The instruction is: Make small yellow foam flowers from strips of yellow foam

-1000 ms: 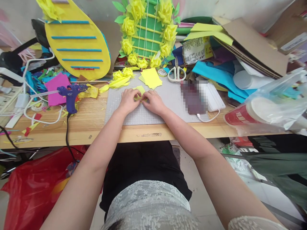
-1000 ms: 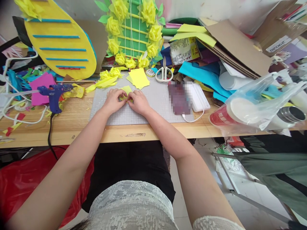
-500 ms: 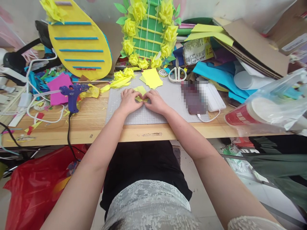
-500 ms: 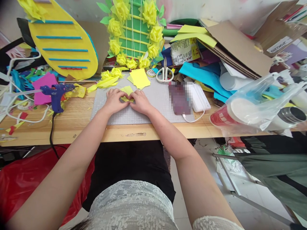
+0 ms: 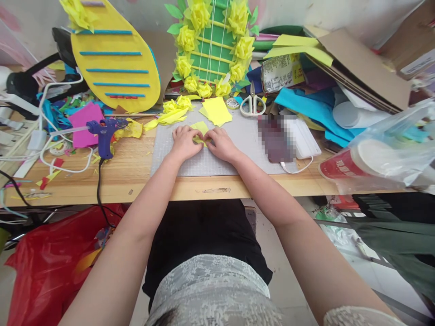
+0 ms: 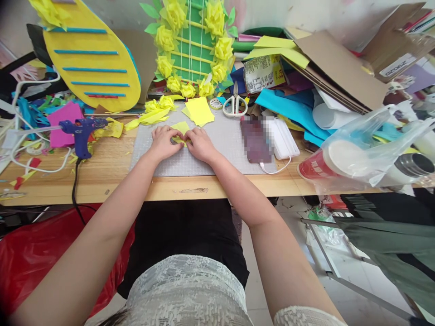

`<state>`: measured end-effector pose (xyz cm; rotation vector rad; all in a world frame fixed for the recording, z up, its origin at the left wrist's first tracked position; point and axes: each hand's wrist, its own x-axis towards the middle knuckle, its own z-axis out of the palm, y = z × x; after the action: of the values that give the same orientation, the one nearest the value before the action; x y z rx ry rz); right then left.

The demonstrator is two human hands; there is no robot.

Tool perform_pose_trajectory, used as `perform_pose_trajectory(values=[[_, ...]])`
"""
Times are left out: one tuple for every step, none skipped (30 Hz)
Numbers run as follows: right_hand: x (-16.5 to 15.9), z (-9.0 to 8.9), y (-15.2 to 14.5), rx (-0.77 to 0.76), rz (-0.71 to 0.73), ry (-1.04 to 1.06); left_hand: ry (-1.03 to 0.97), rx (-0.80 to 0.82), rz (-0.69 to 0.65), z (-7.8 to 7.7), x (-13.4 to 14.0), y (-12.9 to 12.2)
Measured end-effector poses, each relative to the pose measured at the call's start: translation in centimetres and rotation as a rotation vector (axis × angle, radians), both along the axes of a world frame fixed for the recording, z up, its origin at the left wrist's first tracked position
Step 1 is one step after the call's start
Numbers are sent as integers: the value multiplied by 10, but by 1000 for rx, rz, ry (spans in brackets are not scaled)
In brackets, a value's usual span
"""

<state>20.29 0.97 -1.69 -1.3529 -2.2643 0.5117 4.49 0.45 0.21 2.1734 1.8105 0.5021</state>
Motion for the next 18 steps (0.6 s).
perform_pose_trajectory(values=[[0,0,-1,9,3,-6,-3,-4,4,0,0,1],[0,-1,-1,16,7,-11,-5,-10,7,0,-1,1],[0,-1,-1,23,11,-15,-5,-18,9,0,-1,2],[0,-1,-1,29,15,-19,-6,-26,10,0,-1,3],[0,-1,-1,34,17,-23,-5,-35,10,0,-1,4],[0,-1,-1,37,18,-28,-4,-43,10,0,-2,4],[0,-1,-1,39,18,-34,-4,-48,9,-1,-2,5],[0,-1,-2,39,16,-41,-5,-50,6,-1,-2,5],[0,0,-2,39,14,-49,-8,-46,2,-2,-3,5],[0,0,-2,37,13,-56,-14,-38,-6,-2,-4,6],[0,0,-2,36,14,-59,-26,-21,-19,-3,-7,6],[1,0,-3,37,14,-58,-43,5,-38,-3,-10,6],[1,1,-3,41,17,-51,-63,35,-63,-3,-13,7],[2,1,-4,48,24,-41,-85,67,-90,-3,-18,7],[3,2,-5,61,37,-28,-106,96,-117,-3,-22,8],[3,2,-5,78,54,-19,-119,113,-141,-3,-27,9],[4,3,-6,99,73,-14,-123,121,-152,-3,-31,9],[4,4,-7,122,92,-17,-122,121,-152,-2,-35,10]])
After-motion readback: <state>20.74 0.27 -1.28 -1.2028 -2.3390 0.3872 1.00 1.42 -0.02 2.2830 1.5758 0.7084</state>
